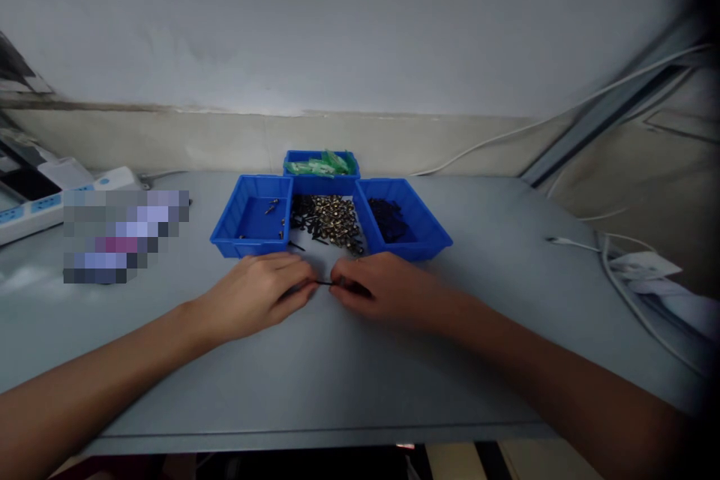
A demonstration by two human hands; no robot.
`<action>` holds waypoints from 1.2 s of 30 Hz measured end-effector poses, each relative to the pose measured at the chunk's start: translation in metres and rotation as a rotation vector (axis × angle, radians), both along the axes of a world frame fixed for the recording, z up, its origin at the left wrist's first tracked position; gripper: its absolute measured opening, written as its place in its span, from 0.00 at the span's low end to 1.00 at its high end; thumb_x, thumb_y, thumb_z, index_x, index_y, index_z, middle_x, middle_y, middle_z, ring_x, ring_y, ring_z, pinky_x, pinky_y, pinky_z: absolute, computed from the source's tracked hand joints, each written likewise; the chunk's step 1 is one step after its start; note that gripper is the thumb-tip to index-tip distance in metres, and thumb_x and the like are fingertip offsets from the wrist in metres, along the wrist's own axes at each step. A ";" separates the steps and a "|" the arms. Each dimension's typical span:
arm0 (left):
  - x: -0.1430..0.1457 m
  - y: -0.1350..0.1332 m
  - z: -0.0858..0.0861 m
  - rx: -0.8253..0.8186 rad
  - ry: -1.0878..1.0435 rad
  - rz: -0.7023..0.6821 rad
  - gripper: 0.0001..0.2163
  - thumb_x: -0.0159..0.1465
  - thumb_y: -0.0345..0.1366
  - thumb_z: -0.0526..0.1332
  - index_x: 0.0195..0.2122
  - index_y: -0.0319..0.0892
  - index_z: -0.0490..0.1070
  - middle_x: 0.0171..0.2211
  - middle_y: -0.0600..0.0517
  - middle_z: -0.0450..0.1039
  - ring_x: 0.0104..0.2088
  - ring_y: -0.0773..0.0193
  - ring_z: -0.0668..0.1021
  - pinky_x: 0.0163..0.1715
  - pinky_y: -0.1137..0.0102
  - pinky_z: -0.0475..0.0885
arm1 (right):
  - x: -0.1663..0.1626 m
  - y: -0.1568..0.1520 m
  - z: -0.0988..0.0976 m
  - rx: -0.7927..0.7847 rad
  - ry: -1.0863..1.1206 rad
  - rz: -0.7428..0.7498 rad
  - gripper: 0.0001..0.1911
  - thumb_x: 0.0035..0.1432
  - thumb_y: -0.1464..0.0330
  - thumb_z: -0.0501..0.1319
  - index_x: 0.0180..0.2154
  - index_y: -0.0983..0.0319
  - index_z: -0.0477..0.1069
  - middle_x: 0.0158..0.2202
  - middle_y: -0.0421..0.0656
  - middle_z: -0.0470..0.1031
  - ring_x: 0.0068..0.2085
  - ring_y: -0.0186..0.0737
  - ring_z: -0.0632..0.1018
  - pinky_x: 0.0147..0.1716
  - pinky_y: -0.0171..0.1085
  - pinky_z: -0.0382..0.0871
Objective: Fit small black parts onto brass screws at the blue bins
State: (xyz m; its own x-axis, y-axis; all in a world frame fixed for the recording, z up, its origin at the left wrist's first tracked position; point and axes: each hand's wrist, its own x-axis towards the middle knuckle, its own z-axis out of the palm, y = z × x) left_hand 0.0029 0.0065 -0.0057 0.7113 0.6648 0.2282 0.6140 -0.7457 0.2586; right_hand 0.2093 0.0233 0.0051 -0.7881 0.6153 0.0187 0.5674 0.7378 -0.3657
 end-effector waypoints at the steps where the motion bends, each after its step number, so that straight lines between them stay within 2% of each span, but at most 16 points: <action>1: 0.000 0.000 0.000 0.010 -0.021 0.003 0.09 0.64 0.34 0.49 0.33 0.39 0.66 0.28 0.52 0.67 0.31 0.67 0.71 0.30 0.73 0.65 | -0.001 0.000 0.000 -0.001 -0.003 0.013 0.07 0.57 0.68 0.51 0.30 0.63 0.65 0.26 0.39 0.70 0.26 0.31 0.70 0.25 0.30 0.58; 3: 0.000 -0.002 0.000 0.033 -0.059 -0.033 0.09 0.64 0.35 0.49 0.34 0.39 0.67 0.28 0.51 0.67 0.31 0.67 0.71 0.30 0.73 0.65 | -0.002 -0.002 -0.002 0.013 -0.002 0.043 0.08 0.57 0.69 0.51 0.29 0.63 0.65 0.25 0.40 0.69 0.26 0.31 0.69 0.26 0.30 0.58; 7: 0.002 -0.007 0.001 0.096 -0.052 -0.194 0.10 0.65 0.33 0.48 0.37 0.39 0.68 0.29 0.51 0.68 0.30 0.67 0.71 0.31 0.73 0.66 | -0.005 -0.005 -0.007 0.083 -0.010 0.093 0.07 0.54 0.70 0.52 0.26 0.62 0.64 0.23 0.39 0.68 0.24 0.31 0.68 0.24 0.31 0.57; 9: 0.003 -0.008 0.001 0.122 -0.039 -0.219 0.10 0.65 0.33 0.48 0.37 0.39 0.68 0.29 0.51 0.68 0.30 0.67 0.70 0.31 0.72 0.65 | -0.005 -0.006 -0.007 0.091 -0.024 0.107 0.07 0.54 0.71 0.52 0.25 0.62 0.64 0.22 0.39 0.68 0.24 0.31 0.68 0.24 0.31 0.57; 15: 0.000 -0.003 -0.001 0.111 -0.052 -0.056 0.11 0.64 0.35 0.49 0.31 0.39 0.68 0.26 0.52 0.66 0.29 0.67 0.70 0.29 0.73 0.66 | -0.001 -0.005 0.000 0.100 -0.053 0.014 0.07 0.55 0.69 0.52 0.29 0.63 0.66 0.26 0.41 0.71 0.26 0.33 0.70 0.25 0.31 0.57; 19: 0.000 -0.001 -0.002 0.062 -0.022 0.020 0.09 0.64 0.35 0.49 0.33 0.39 0.67 0.28 0.52 0.67 0.31 0.66 0.71 0.30 0.72 0.67 | 0.001 -0.004 0.004 0.136 -0.040 -0.064 0.07 0.55 0.70 0.51 0.31 0.63 0.66 0.27 0.41 0.72 0.26 0.33 0.71 0.25 0.32 0.57; 22: 0.001 -0.001 -0.003 0.033 0.004 0.028 0.09 0.64 0.35 0.48 0.34 0.39 0.66 0.29 0.52 0.68 0.31 0.66 0.72 0.31 0.71 0.66 | -0.001 -0.005 0.005 0.135 -0.052 -0.072 0.09 0.56 0.68 0.50 0.29 0.63 0.66 0.25 0.40 0.71 0.24 0.33 0.70 0.24 0.32 0.56; 26: 0.002 -0.002 -0.001 0.005 0.040 0.031 0.10 0.65 0.35 0.47 0.31 0.39 0.65 0.28 0.52 0.68 0.30 0.66 0.72 0.30 0.72 0.65 | -0.001 -0.004 0.002 0.126 -0.002 -0.104 0.10 0.56 0.63 0.52 0.36 0.62 0.65 0.25 0.39 0.71 0.26 0.34 0.71 0.23 0.32 0.57; 31: 0.003 -0.001 0.000 -0.023 0.046 0.047 0.10 0.65 0.34 0.46 0.33 0.39 0.65 0.29 0.52 0.68 0.30 0.66 0.72 0.31 0.72 0.65 | 0.000 -0.001 -0.002 0.178 0.019 -0.037 0.07 0.57 0.70 0.51 0.37 0.62 0.65 0.33 0.43 0.71 0.33 0.37 0.72 0.32 0.34 0.62; 36: 0.003 -0.002 0.000 -0.055 0.042 0.043 0.10 0.65 0.34 0.46 0.33 0.39 0.65 0.29 0.52 0.68 0.31 0.65 0.72 0.31 0.71 0.66 | -0.001 -0.001 0.000 0.166 0.108 -0.002 0.07 0.57 0.69 0.52 0.36 0.63 0.66 0.33 0.43 0.71 0.34 0.36 0.72 0.34 0.34 0.64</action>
